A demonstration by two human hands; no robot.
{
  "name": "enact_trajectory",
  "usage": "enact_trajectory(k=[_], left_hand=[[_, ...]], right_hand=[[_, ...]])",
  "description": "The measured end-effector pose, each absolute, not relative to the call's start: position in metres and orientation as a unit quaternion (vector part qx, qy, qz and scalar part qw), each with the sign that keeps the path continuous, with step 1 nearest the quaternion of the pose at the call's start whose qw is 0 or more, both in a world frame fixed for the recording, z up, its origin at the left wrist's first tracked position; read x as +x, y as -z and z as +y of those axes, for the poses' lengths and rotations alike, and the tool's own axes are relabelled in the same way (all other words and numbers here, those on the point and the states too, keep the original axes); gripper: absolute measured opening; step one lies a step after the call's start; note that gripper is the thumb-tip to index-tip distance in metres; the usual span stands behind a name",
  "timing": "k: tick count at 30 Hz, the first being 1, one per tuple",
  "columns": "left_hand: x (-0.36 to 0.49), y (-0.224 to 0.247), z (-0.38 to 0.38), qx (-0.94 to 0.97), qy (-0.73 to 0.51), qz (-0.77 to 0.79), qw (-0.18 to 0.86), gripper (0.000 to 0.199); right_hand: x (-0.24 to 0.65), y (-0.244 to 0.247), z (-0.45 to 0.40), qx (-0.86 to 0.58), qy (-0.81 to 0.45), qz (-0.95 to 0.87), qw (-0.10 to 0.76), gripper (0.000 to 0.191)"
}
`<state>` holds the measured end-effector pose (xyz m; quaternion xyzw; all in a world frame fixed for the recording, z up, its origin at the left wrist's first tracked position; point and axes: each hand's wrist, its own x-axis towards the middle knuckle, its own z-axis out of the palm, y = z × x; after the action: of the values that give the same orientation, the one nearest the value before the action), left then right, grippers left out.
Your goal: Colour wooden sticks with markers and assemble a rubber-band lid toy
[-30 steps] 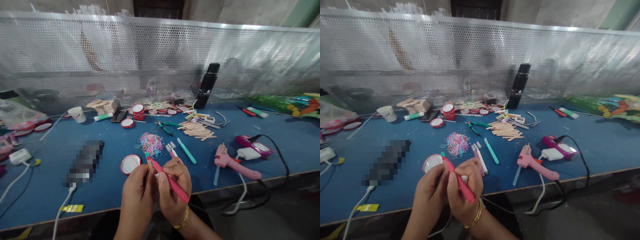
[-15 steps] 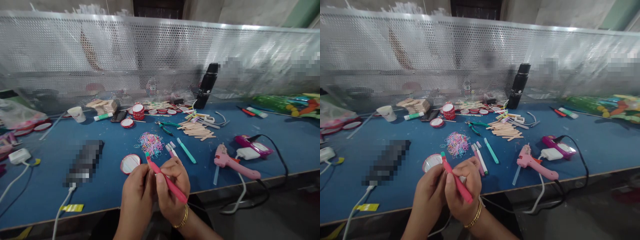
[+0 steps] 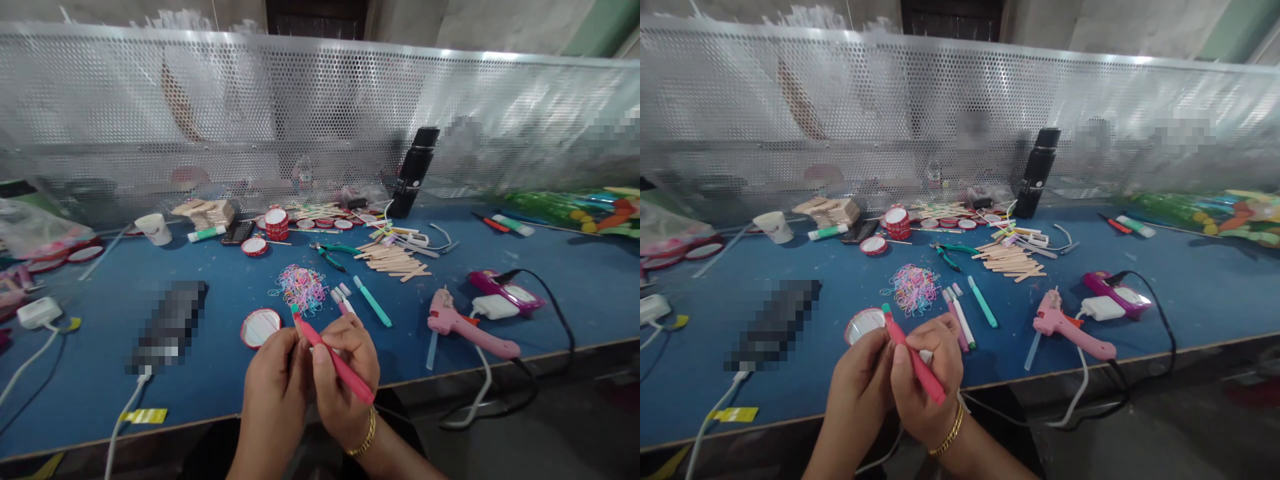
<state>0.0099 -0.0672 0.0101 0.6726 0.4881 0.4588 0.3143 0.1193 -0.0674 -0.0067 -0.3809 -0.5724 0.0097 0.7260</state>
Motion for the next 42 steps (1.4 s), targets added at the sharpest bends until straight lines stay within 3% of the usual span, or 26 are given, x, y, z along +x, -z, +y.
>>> enact_trajectory(k=[42], left_hand=[[0.0102, -0.0120, -0.0678, 0.679, -0.453, 0.505, 0.281, 0.035]], right_hand=[[0.1197, 0.0068, -0.0687, -0.399, 0.019, -0.559, 0.727, 0.013]])
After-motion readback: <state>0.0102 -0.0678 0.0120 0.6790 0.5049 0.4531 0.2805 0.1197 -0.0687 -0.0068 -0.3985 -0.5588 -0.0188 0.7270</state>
